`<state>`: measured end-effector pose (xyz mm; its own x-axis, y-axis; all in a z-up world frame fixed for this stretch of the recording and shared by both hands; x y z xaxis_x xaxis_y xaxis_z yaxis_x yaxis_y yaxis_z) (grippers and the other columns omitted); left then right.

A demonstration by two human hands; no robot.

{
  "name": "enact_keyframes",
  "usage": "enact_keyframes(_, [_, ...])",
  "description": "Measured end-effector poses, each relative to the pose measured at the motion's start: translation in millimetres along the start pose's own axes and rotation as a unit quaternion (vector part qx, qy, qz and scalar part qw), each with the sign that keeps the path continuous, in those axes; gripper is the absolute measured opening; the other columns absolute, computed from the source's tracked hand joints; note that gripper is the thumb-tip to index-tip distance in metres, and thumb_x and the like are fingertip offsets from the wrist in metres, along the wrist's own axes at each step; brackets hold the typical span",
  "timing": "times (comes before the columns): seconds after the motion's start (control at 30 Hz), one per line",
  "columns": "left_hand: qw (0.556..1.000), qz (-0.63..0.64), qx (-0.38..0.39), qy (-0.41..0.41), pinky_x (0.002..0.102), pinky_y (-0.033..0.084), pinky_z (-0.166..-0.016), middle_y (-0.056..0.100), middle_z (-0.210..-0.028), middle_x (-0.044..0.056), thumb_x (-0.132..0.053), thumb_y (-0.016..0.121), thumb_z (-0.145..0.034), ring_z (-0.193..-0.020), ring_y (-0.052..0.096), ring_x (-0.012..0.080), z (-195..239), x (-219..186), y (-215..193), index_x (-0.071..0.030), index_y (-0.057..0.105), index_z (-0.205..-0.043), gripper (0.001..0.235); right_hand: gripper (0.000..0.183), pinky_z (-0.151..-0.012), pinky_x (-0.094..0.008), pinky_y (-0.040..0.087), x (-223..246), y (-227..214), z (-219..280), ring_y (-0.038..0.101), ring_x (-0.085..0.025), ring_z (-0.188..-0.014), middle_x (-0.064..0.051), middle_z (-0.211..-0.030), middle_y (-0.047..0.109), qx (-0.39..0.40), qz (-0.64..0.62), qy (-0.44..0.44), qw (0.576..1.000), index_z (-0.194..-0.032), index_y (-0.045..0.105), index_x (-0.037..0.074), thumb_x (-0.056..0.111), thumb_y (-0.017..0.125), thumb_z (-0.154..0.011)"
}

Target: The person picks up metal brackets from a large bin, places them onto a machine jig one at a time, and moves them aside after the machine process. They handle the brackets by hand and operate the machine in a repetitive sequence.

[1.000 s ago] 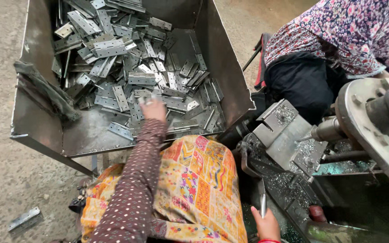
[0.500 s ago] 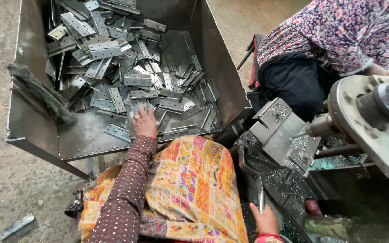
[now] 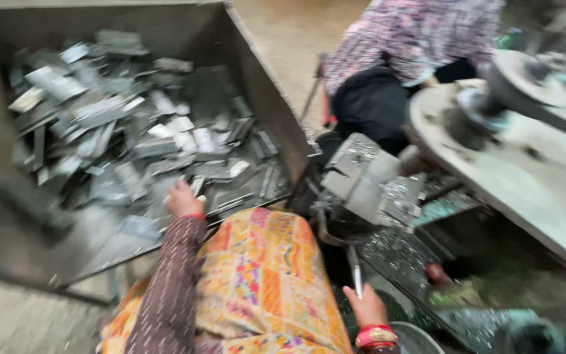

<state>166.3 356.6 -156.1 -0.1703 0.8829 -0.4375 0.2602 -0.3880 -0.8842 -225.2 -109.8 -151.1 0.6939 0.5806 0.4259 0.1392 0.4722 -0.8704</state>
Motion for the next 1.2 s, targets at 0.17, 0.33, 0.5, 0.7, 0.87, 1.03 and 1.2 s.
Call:
enact_keyframes(0.17, [0.967,0.206,0.016,0.149,0.055,0.051,-0.083,0.063,-0.110,0.025,-0.034,0.093,-0.065,-0.098,0.062,0.0486,43,-131,-74,-0.007,0.058,-0.133,0.081,0.050,-0.074,-0.052,0.054,12,-1,10,0.071,-0.045,-0.087,-0.021,-0.088,0.073,0.017,-0.019,0.011,1.000,-0.096,0.065,0.008,0.054,0.074,-0.081])
enact_keyframes(0.33, [0.901,0.290,0.055,0.319,0.049,0.051,-0.090,0.061,-0.116,0.021,-0.030,0.083,-0.069,-0.105,0.061,0.0394,115,-294,-129,-0.009,0.072,-0.120,0.056,0.055,-0.078,-0.052,0.054,37,-31,16,0.070,-0.045,-0.091,-0.022,-0.090,0.073,0.047,0.026,0.037,0.998,-0.099,0.064,0.007,0.059,0.073,-0.083])
enact_keyframes(0.5, [0.858,0.048,0.045,0.509,0.059,0.029,-0.118,0.054,-0.142,0.016,-0.052,0.063,-0.091,-0.128,0.054,0.0331,215,-371,-108,0.001,0.070,-0.119,0.061,0.057,-0.080,-0.052,0.053,43,-35,20,0.069,-0.046,-0.092,-0.024,-0.089,0.072,0.060,0.012,0.023,0.998,-0.101,0.063,0.007,0.061,0.068,-0.085])
enact_keyframes(0.7, [0.846,-0.004,0.116,0.520,0.057,0.025,-0.118,0.048,-0.152,0.014,-0.022,0.054,-0.090,-0.142,0.044,0.0304,239,-382,-63,-0.004,0.067,-0.128,0.044,0.062,-0.081,-0.052,0.053,34,-24,10,0.069,-0.045,-0.094,-0.024,-0.092,0.072,0.068,0.037,0.040,0.996,-0.100,0.063,0.006,0.065,0.070,-0.081])
enact_keyframes(0.87, [0.861,0.026,0.113,0.496,0.058,0.025,-0.118,0.051,-0.150,0.012,-0.020,0.051,-0.094,-0.140,0.045,0.0298,214,-404,-46,-0.004,0.067,-0.128,0.041,0.060,-0.078,-0.054,0.054,12,0,8,0.069,-0.046,-0.092,-0.026,-0.091,0.071,0.050,0.010,0.024,0.998,-0.099,0.062,0.005,0.062,0.070,-0.084])
enact_keyframes(1.03, [0.854,0.015,0.124,0.504,0.056,0.026,-0.118,0.053,-0.147,0.012,-0.020,0.050,-0.094,-0.140,0.047,0.0284,213,-404,-50,-0.003,0.067,-0.127,0.040,0.047,-0.073,-0.056,0.054,-6,50,19,0.070,-0.047,-0.084,-0.024,-0.086,0.073,-0.007,-0.024,0.014,1.000,-0.099,0.062,0.008,0.054,0.065,-0.087])
enact_keyframes(1.2, [0.855,0.054,0.071,0.510,0.056,0.027,-0.120,0.055,-0.145,0.012,-0.024,0.051,-0.096,-0.136,0.049,0.0287,214,-400,-55,-0.002,0.067,-0.128,0.043,0.049,-0.072,-0.058,0.053,-12,56,14,0.068,-0.049,-0.083,-0.026,-0.086,0.071,-0.007,-0.011,-0.015,1.000,-0.099,0.059,0.005,0.053,0.066,-0.088])
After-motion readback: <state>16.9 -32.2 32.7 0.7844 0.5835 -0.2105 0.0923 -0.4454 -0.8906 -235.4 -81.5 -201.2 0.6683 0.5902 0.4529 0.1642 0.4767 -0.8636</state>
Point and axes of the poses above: each hand's wrist, its own z-axis away from the middle knuckle, its own y-axis out of the palm, x = y × z, the point moved 5 cm from there along -z, towards the middle knuckle
